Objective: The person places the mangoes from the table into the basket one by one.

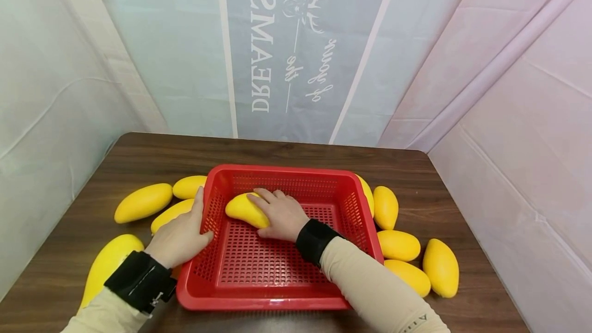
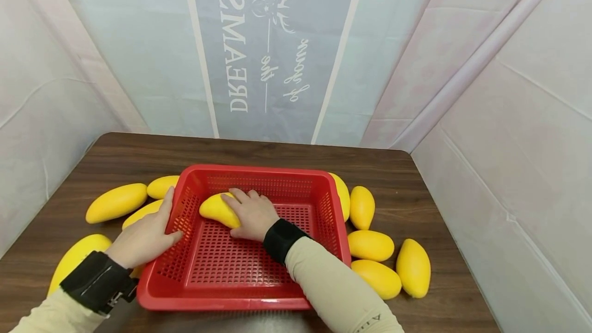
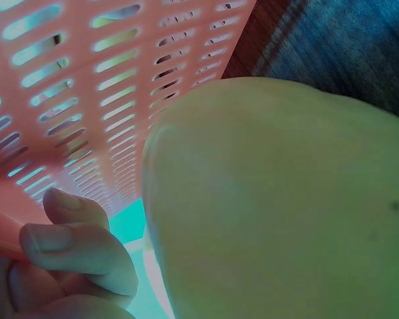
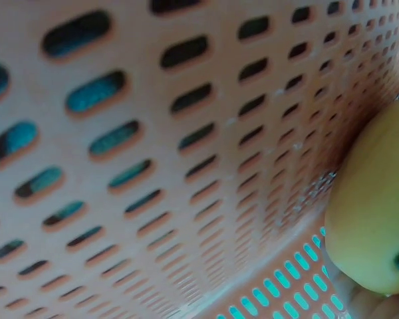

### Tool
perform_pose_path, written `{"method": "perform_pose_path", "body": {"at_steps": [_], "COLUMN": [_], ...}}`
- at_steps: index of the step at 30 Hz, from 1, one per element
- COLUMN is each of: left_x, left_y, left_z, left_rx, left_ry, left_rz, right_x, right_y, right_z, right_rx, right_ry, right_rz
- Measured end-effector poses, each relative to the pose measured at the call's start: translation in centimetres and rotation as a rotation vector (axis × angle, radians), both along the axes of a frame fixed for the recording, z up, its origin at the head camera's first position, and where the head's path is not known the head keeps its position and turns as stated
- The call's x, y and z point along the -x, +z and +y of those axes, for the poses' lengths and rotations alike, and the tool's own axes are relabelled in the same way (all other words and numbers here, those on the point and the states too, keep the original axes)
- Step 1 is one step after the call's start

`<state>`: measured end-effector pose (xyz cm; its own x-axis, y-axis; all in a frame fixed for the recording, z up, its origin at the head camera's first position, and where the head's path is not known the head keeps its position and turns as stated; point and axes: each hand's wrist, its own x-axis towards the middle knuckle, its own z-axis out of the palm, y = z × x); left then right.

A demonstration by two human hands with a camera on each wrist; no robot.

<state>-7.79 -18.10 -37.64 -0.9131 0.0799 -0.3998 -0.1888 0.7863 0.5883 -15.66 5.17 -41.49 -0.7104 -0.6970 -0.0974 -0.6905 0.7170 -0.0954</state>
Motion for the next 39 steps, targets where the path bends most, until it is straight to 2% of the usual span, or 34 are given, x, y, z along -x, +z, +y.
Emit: {"method": "perform_pose_path", "body": {"at_steps": [19, 29, 33, 39], "left_x": [0.0, 0.1, 0.0, 0.0], "left_y": [0.0, 0.0, 0.0, 0.1], "left_z": [-0.1, 0.0, -0.1, 0.0], "left_rx": [-0.001, 0.004, 0.002, -0.004], "left_ry": [0.002, -0.009, -0.015, 0.001], "left_rz": [-0.002, 0.008, 0.009, -0.003], "right_x": [-0.4, -0.4, -0.3, -0.3], "right_y": [0.6, 0.9, 1.5, 3.2], "right_z": [-0.3, -0.3, -0.4, -0.2], "right_rx": [-0.047, -0.037, -0.032, 0.014], "right_ry": [0.02, -0.005, -0.014, -0.024], "right_rz": [0.061, 0.061, 0.061, 0.063]}}
